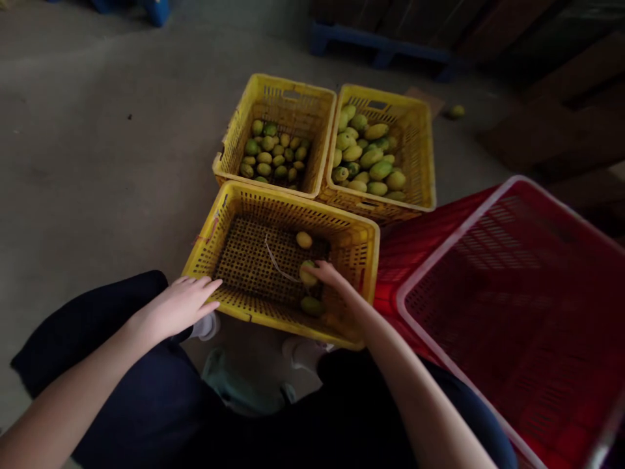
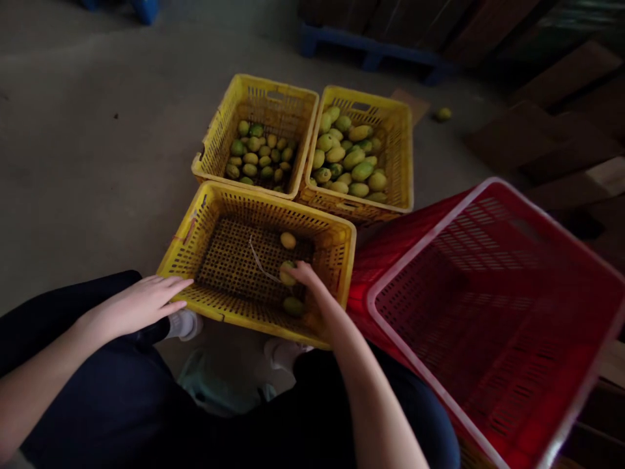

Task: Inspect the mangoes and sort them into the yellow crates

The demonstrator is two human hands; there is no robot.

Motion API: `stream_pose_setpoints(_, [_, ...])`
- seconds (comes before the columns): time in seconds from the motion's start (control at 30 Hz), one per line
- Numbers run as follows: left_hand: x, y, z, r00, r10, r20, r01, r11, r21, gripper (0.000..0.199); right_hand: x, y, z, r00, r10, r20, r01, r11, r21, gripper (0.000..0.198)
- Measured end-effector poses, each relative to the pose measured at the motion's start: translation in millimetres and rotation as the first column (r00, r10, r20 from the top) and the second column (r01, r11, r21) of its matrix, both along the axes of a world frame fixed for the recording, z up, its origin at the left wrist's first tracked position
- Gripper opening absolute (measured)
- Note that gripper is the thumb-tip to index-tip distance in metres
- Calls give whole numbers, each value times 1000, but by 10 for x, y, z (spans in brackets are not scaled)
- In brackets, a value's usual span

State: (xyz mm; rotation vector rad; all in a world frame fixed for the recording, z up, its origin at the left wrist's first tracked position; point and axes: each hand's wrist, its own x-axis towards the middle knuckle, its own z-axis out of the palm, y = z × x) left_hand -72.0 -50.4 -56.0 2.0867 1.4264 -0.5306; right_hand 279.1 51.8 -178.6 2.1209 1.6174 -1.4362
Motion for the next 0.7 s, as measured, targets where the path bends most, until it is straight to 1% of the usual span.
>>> stream_pose_setpoints(0.07, [74,46,-13,999,-37,6,37,999,-36,48,82,80,364,982,-122,-144,129,991,40,23])
stream_pose_setpoints(0.1, [103,66,-12,998,-57,26,59,996,-65,46,126,80,575,959,-170,-226,187,981,56,24])
stream_pose_setpoints(0.13, [126,84,-8,996,-74,57,79,992,-102,44,168,51,799,910,-231,-344,268,961,64,26])
stream_pose_setpoints(0.17, [147,104,-1,992,-90,93,103,984,-147,43,205,-3,1027,732,-385,-562,461,887,-7,26])
stream_pose_setpoints(0.2, [169,130,3,987,-105,125,129,972,-195,44,235,-77,1252,524,-478,-705,584,804,-112,28])
stream_pose_setpoints(0.23, [199,166,-1,981,-122,149,156,959,-237,45,257,-162,1463,345,-522,-780,650,732,-203,34])
stream_pose_setpoints(0.27, [243,215,-20,976,-145,163,185,947,-261,46,274,-249,1650,207,-540,-816,687,674,-272,42])
stream_pose_setpoints(0.3, [305,282,-59,969,-177,174,219,939,-265,44,288,-328,1804,100,-539,-836,709,628,-321,49])
stream_pose_setpoints(0.33, [390,366,-124,958,-218,188,261,932,-250,41,303,-394,1921,8,-525,-851,731,584,-354,51])
stream_pose_setpoints(0.37, [501,468,-215,943,-263,203,305,928,-216,37,322,-444,1998,-73,-520,-851,744,540,-394,49])
stream_pose_setpoints(0.43, [806,713,-468,908,-357,219,388,915,-114,30,386,-499,2044,-212,-541,-814,737,458,-497,42])
stream_pose_setpoints(0.5, [1206,990,-782,889,-428,160,438,898,-33,27,484,-515,1990,-329,-595,-733,697,371,-614,35])
stream_pose_setpoints(0.53, [1429,1128,-946,896,-431,105,434,901,-5,27,541,-519,1949,-376,-618,-690,679,323,-659,33])
stream_pose_setpoints(0.63, [2091,1492,-1408,906,-420,56,419,907,40,37,716,-542,1850,-471,-655,-591,658,185,-730,31])
stream_pose_setpoints(0.67, [2280,1586,-1543,908,-415,52,412,909,57,41,769,-558,1837,-486,-659,-574,657,158,-737,30])
stream_pose_setpoints(0.7, [2442,1664,-1668,912,-407,50,403,912,71,44,819,-577,1833,-490,-662,-567,657,147,-739,30])
